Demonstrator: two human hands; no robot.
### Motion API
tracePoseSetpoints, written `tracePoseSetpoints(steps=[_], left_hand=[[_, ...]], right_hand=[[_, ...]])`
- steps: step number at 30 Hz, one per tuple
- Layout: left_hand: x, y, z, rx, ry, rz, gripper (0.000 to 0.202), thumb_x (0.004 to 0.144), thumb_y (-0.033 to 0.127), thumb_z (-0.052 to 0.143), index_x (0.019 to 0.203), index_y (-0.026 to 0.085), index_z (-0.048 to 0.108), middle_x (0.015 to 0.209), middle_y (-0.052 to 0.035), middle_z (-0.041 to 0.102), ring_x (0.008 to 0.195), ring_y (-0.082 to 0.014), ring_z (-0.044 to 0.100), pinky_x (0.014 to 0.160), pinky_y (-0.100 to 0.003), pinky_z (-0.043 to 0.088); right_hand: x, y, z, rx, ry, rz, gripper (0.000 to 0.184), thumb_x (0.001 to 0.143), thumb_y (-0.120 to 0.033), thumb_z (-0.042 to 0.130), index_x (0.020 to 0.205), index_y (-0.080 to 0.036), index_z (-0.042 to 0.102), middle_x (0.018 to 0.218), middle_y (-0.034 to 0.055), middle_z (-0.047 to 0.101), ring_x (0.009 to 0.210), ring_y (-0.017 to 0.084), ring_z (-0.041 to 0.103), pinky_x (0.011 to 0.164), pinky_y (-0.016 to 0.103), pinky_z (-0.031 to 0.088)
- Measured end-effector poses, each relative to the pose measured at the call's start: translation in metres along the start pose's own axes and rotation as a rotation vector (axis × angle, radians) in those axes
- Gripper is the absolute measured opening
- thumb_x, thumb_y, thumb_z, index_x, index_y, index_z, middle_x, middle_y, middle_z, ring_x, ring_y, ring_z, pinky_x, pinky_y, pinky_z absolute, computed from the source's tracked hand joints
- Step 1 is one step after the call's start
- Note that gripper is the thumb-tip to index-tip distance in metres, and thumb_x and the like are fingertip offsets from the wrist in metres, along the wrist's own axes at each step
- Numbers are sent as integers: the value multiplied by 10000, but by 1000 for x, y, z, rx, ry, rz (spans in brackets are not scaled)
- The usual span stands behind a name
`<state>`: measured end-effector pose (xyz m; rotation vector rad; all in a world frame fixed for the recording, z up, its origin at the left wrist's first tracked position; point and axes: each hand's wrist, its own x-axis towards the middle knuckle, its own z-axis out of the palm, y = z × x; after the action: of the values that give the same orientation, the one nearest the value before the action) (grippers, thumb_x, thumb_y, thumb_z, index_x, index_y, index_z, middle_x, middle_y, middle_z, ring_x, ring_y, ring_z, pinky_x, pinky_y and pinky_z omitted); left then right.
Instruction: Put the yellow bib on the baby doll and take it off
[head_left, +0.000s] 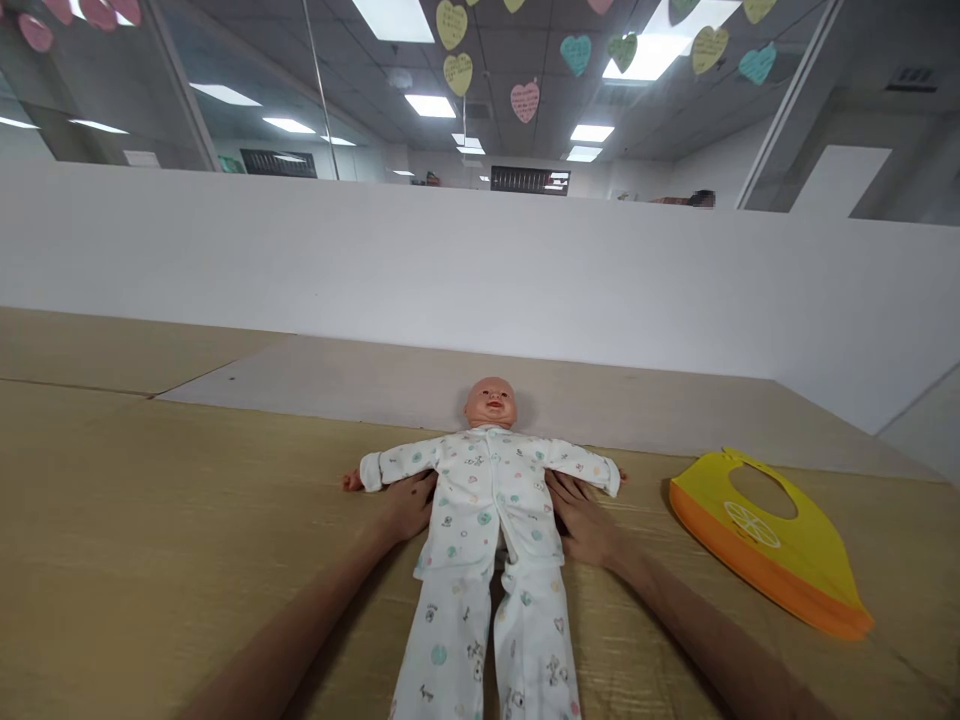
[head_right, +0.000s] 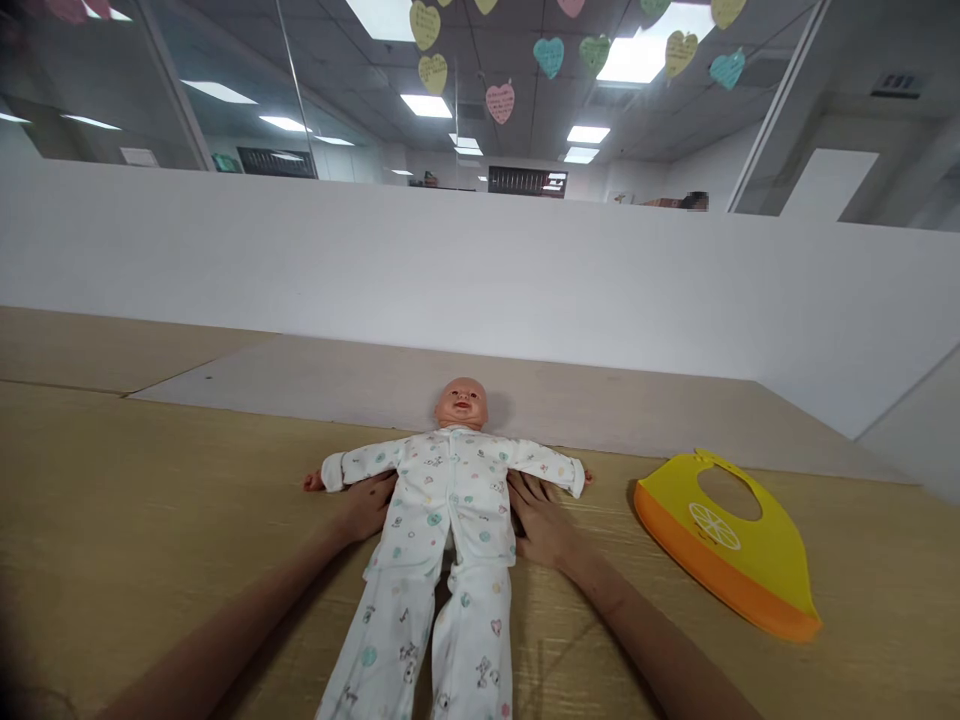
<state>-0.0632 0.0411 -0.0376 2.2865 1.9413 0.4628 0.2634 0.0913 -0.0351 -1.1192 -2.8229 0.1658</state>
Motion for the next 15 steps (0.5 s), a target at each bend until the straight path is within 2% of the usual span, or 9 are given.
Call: tracePoseSetpoints(steps=[2, 6, 12, 15], left_hand=[[-1, -2, -2, 63, -29, -56, 399, 893, 272, 350, 1184, 155, 597, 1244, -155, 621, 1110, -296, 592, 948, -414, 419], [3, -1, -4, 123, -50, -155, 416, 920, 330, 318, 1170, 156, 602, 1183, -166, 656, 1074, -302, 611, 912, -412, 416], [10, 2, -3, 123, -32, -127, 404, 910, 311, 345, 1112, 101, 625, 1152, -205, 660, 1038, -322, 625, 874, -411, 421], [10, 2, -3, 141, -45, -150, 399, 905, 317, 351, 1094, 114, 637, 1145, -198, 669, 1051, -318, 627, 883, -406, 423]], right_hand=[[0, 4, -1, 14, 20, -18, 730, 828, -362, 462, 1483, -109, 263, 1545, 125, 232, 1446, 244, 142, 1178, 436, 132], [6, 9, 0, 35, 66, 25, 568, 925, -311, 291, 1443, -83, 338, 1503, 149, 318, 1403, 221, 276, 1157, 397, 236], [32, 2, 2, 78, 69, 40, 570, 861, -295, 414, 1387, -75, 419, 1414, 180, 431, 1346, 253, 371, 1133, 376, 267], [37, -3, -3, 83, 53, 60, 515, 848, -272, 427, 1340, -134, 486, 1381, 157, 481, 1305, 232, 427, 1098, 318, 299]])
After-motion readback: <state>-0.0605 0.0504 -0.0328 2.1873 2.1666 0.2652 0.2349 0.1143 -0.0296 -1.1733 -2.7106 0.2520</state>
